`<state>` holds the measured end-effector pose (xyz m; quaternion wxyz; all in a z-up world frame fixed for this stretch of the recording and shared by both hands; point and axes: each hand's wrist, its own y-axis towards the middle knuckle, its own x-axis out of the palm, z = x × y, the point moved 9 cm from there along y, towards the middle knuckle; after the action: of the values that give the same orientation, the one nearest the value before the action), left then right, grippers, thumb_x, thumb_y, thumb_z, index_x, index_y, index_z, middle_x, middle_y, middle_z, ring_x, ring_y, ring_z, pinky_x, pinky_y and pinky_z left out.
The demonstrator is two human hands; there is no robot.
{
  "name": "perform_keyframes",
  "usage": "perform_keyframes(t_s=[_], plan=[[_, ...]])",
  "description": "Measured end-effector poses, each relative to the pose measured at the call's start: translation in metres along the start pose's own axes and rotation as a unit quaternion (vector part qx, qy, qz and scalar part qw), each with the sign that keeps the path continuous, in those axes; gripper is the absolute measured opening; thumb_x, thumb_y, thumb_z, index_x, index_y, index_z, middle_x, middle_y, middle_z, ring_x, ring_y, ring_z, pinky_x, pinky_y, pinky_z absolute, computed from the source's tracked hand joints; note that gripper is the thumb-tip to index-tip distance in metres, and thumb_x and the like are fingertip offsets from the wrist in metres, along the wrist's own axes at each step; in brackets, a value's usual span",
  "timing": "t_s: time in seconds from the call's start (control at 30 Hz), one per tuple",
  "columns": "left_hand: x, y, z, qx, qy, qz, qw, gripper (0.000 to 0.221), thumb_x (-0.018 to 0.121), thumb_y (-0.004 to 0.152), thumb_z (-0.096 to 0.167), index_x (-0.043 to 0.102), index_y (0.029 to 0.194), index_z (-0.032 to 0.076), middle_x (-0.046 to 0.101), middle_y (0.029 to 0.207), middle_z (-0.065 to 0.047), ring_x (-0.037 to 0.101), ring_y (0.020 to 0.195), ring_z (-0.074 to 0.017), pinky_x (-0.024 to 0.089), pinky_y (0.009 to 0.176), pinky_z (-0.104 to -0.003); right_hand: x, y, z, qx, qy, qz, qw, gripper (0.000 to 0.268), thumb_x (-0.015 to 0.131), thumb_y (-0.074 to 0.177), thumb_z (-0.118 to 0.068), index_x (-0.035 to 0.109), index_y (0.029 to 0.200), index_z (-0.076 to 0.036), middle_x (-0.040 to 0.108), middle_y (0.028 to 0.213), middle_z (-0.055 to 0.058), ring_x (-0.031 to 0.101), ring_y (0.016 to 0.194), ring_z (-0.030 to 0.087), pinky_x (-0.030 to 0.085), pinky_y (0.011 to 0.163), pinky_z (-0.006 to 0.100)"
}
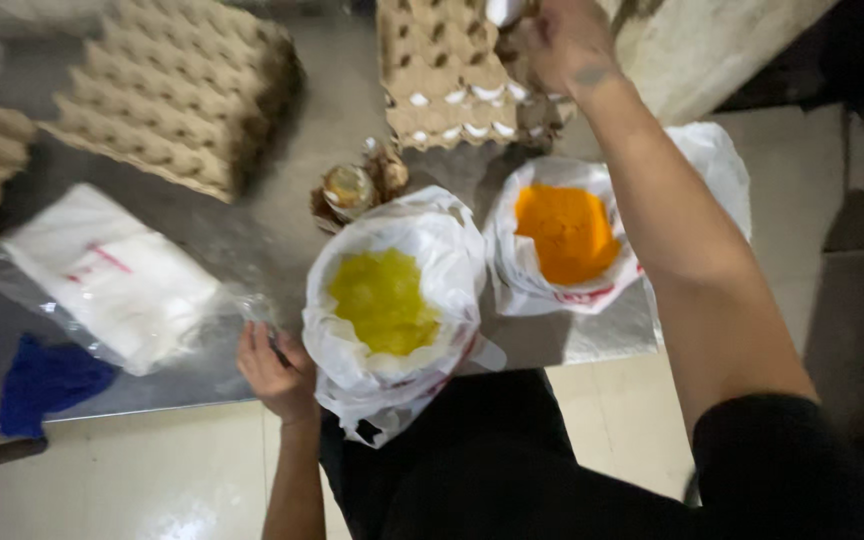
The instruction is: The person cracks open eggs and separates the yolks from the whites, placing the yolks into one plastic-lined container and the whites into another.
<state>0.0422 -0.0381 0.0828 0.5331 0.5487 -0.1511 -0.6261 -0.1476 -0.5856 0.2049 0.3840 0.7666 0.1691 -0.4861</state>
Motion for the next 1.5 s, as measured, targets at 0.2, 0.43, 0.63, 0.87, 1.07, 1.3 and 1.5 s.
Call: perform_keyframes(t_s=[0.2,0.43,0.63,0.87,1.07,1.3,1.5], plan=[[-0.008,0.011,0.009,0.006,0.002,0.024,1.0,0.024,0.065,0.101,0.004,0.063,0.119,-0.012,0.064,0.122,-0.031,0.064,0.113,-0.0483,0.054,0.097,-0.054,0.016,0.06,-0.048,-0.181,-0.101,-0.037,0.978,0.073,0.089,0.054,-0.017,0.072,0.124,-0.012,0.072,0.111,0.017,0.069,0.101,0.043,0.055,0.072,0.056],[-0.004,0.008,0.004,-0.018,-0.008,-0.006,1.0,0.025,0.067,0.097,-0.001,0.062,0.119,-0.013,0.063,0.122,-0.031,0.063,0.11,-0.0502,0.056,0.095,-0.053,0.024,-0.01,-0.041,-0.041,0.209,0.093,0.973,0.035,0.059,0.099,-0.002,0.072,0.13,-0.011,0.064,0.125,0.014,0.067,0.113,0.03,0.058,0.095,0.042],[-0.014,0.014,0.012,-0.001,-0.009,0.03,1.0,0.024,0.069,0.098,0.001,0.064,0.117,-0.012,0.065,0.121,-0.029,0.065,0.108,-0.0483,0.057,0.094,-0.052,0.012,-0.029,-0.072,-0.094,0.044,0.211,0.972,0.033,0.071,0.1,-0.004,0.069,0.132,-0.006,0.059,0.13,0.021,0.06,0.118,0.04,0.051,0.098,0.05],[-0.016,0.018,0.014,0.004,-0.001,0.03,1.0,0.025,0.068,0.096,0.002,0.063,0.116,-0.012,0.064,0.12,-0.029,0.065,0.108,-0.0479,0.056,0.094,-0.053,0.041,0.051,-0.03,-0.092,-0.109,-0.057,0.988,0.058,0.079,0.088,-0.009,0.061,0.143,-0.011,0.057,0.13,0.026,0.058,0.115,0.046,0.049,0.101,0.055],[-0.013,0.014,0.008,-0.02,-0.015,0.026,0.999,0.026,0.067,0.096,0.003,0.062,0.115,-0.013,0.064,0.12,-0.031,0.064,0.107,-0.0491,0.056,0.093,-0.053,0.068,-0.007,-0.049,0.074,0.58,0.043,0.81,0.032,0.071,0.108,-0.01,0.058,0.137,-0.007,0.07,0.13,0.014,0.072,0.109,0.025,0.063,0.088,0.039],[-0.012,0.009,0.005,-0.015,-0.027,0.029,0.999,0.028,0.069,0.095,0.001,0.062,0.118,-0.012,0.063,0.121,-0.03,0.064,0.109,-0.0487,0.055,0.096,-0.053,0.128,-0.108,-0.203,0.03,0.442,-0.029,0.896,0.041,0.076,0.091,-0.006,0.063,0.13,-0.003,0.068,0.117,0.014,0.068,0.096,0.022,0.057,0.084,0.032],[-0.009,0.004,-0.003,-0.038,-0.032,0.023,0.999,0.029,0.069,0.093,0.002,0.062,0.118,-0.011,0.063,0.123,-0.03,0.063,0.111,-0.0489,0.054,0.098,-0.053,0.071,-0.117,-0.237,-0.054,0.373,0.049,0.925,0.039,0.072,0.099,-0.01,0.06,0.135,-0.002,0.067,0.12,0.018,0.071,0.103,0.025,0.058,0.086,0.032]])
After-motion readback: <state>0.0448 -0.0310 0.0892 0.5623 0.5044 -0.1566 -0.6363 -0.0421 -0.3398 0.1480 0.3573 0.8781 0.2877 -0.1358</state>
